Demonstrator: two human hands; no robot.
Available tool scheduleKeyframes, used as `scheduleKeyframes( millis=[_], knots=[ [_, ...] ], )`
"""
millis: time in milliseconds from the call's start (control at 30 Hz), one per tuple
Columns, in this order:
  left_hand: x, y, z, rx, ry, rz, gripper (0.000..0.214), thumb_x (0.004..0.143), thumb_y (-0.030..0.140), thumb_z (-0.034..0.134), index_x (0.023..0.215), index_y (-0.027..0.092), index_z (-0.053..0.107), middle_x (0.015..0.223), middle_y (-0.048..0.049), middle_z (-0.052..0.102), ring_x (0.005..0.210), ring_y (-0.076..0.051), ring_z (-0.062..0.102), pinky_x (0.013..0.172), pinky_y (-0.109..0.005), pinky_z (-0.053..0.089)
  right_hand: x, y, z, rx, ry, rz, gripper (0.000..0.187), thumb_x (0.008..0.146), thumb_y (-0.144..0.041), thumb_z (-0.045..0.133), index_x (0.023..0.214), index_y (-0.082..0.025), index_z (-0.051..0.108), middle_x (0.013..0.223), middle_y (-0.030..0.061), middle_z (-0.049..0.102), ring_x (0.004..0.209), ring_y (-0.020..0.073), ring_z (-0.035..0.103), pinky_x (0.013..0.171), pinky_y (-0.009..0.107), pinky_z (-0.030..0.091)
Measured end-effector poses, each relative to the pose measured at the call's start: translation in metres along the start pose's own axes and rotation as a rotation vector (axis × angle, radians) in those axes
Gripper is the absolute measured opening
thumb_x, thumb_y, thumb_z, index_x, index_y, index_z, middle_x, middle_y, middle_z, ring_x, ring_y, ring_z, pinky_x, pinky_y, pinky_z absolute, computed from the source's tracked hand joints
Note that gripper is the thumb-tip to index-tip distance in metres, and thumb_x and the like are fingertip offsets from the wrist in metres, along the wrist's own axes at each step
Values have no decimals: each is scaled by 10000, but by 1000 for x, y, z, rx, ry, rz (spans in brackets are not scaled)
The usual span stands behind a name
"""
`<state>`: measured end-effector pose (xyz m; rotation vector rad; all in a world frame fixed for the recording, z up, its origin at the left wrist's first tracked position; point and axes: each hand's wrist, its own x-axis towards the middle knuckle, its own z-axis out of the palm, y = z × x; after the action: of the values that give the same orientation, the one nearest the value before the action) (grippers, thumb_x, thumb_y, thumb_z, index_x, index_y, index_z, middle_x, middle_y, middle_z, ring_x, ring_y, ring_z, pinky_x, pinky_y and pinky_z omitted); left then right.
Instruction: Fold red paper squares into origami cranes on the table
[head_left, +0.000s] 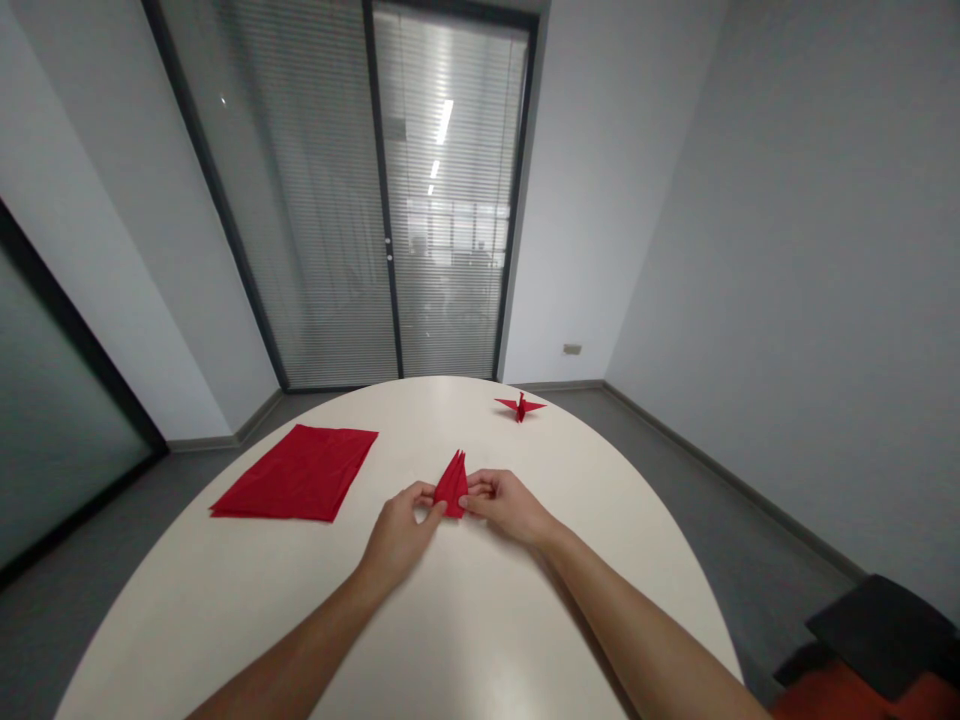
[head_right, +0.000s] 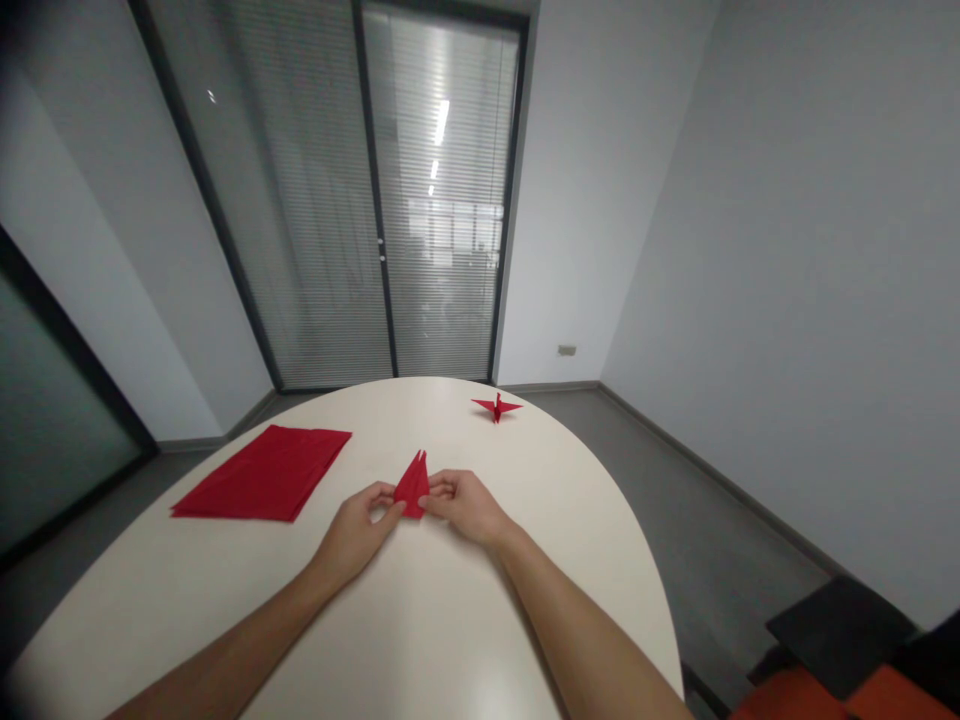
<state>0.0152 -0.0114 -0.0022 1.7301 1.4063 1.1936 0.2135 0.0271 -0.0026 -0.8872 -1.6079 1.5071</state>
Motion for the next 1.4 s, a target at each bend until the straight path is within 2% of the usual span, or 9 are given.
scheduleKeyframes(
  millis=[67,167,267,367,467,567,833,1100,1400],
  knots=[
    [0,0,0,-14,-13,4,197,849,350,588,882,193,703,865,-66,761,831,-248,700,805,-339,501,1,0,0,-23,12,1,322,716,-361,808,913,-126,711,776,42,718,625,119,572,595,245,366],
    [0,-1,0,-20,-25,5,222,857,373,582,877,191,707,864,-70,764,830,-251,704,807,-342,505,1,-1,1,-48,39,-16,293,732,-334,774,936,-141,691,765,21,687,609,114,553,582,243,368],
    [-1,-2,0,-30,1,-5,212,845,374,590,879,191,691,879,-74,764,841,-254,710,799,-343,510,-1,-3,6,-93,170,-85,328,724,-282,758,1008,-190,622,845,-9,652,590,103,544,565,239,394],
    [0,-2,1,-57,20,-15,225,851,387,576,891,188,673,902,-86,763,851,-254,714,798,-349,516,-5,-7,12,-169,259,-124,270,738,-244,727,943,-219,553,834,-33,622,565,98,532,538,231,391],
    [0,-1,1,-102,10,-15,245,858,400,564,909,181,660,923,-97,763,857,-252,718,803,-353,521,-7,-11,16,-315,234,-147,137,777,-223,689,864,-207,585,764,-27,618,616,122,556,575,242,408],
    [1,1,0,-126,10,7,253,859,406,566,914,177,661,938,-100,762,871,-251,717,806,-351,525,-7,-12,20,-406,186,-183,75,791,-215,691,852,-193,655,809,1,656,699,141,580,649,262,437],
    [1,-2,2,-148,-19,53,242,893,381,556,941,174,672,929,-82,759,864,-237,706,801,-335,521,-8,-14,25,-415,153,-177,252,717,-260,814,899,-196,652,821,-9,647,748,156,590,677,273,451],
    [0,1,1,-133,-12,48,245,893,386,542,923,177,667,915,-80,750,857,-239,691,776,-336,515,-9,-14,26,-521,205,-287,220,722,-181,796,874,-210,640,1003,19,588,831,150,575,699,262,473],
    [-1,1,1,-131,-45,48,226,895,383,541,927,185,645,933,-80,738,883,-236,685,818,-348,514,-10,-16,28,-527,213,-286,215,729,-134,756,868,-211,612,992,8,596,820,141,586,719,264,480]
  ],
)
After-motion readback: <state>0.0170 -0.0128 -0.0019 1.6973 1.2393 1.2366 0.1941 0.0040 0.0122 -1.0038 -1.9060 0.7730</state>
